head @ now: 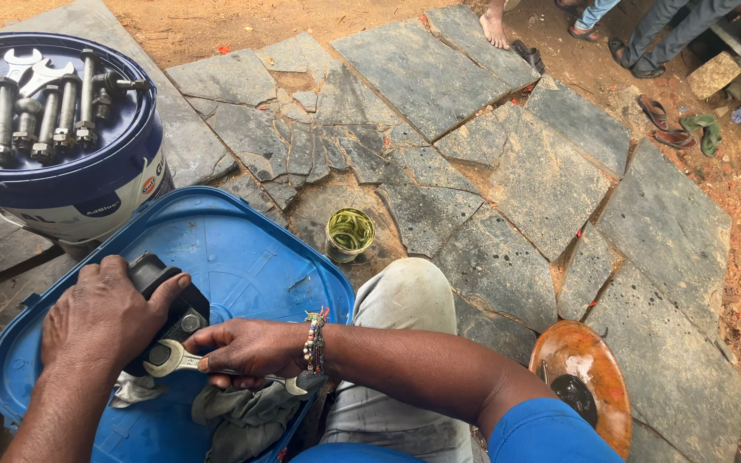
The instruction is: The person sits on the ground and uses a wrench to tighten bolts on a small mechanical part placed on a blue plastic lid. The person repeatedly adjusts the wrench and repositions the part to access different bolts.
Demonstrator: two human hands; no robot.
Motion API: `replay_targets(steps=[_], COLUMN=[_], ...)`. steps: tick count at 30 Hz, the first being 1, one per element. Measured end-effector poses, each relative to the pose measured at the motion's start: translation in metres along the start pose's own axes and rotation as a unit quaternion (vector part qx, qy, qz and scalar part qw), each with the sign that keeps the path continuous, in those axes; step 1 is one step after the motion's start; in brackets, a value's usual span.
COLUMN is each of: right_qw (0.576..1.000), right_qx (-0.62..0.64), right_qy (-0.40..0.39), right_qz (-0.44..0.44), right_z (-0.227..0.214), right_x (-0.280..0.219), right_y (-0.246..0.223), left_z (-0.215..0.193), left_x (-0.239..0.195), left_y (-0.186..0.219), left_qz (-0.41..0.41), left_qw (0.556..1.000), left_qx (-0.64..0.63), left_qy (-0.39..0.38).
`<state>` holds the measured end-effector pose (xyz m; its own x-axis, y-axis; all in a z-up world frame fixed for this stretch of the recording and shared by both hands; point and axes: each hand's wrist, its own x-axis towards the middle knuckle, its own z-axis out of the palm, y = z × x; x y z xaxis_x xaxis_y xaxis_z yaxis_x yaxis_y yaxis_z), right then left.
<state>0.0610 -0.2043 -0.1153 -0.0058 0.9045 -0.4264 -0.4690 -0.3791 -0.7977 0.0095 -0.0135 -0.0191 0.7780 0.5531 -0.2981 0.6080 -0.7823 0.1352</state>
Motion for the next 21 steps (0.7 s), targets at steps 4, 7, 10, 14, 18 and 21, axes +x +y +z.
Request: replay_targets(steps=[4, 7, 10, 14, 18, 21], right_qw=[0.999, 0.998, 0.995, 0.991, 0.988, 0.977], right_qx=[-0.008, -0.042, -0.034, -0.049, 0.018, 0.100], right_qy=[-0.036, -0.039, -0.082, -0.101, -0.135, -0.176], right_qz=[0.003, 0.029, 0.045, 0.074, 0.078, 0.067], right_z=[-0.002, -0.004, -0.005, -0.005, -0.005, -0.007], right_x=[-0.001, -0.006, -0.013, -0.018, -0.012, -0.012], right_y=[0.005, 0.005, 0.005, 0.005, 0.010, 0.016], left_z=[-0.003, -0.006, -0.006, -0.010, -0.013, -0.013], left_x=[0.004, 0.010, 0.012, 0.011, 0.007, 0.002], left_y=[0.004, 0.005, 0.008, 0.010, 0.012, 0.014], left_qz=[-0.011, 0.001, 0.007, -0.012, -0.006, 0.002], left_qw=[0.999, 0.998, 0.998, 0.995, 0.995, 0.996], left_qx=[0.014, 0.028, 0.036, 0.060, 0.077, 0.079], left_qy=[-0.051, -0.059, -0.057, -0.078, -0.066, -0.036])
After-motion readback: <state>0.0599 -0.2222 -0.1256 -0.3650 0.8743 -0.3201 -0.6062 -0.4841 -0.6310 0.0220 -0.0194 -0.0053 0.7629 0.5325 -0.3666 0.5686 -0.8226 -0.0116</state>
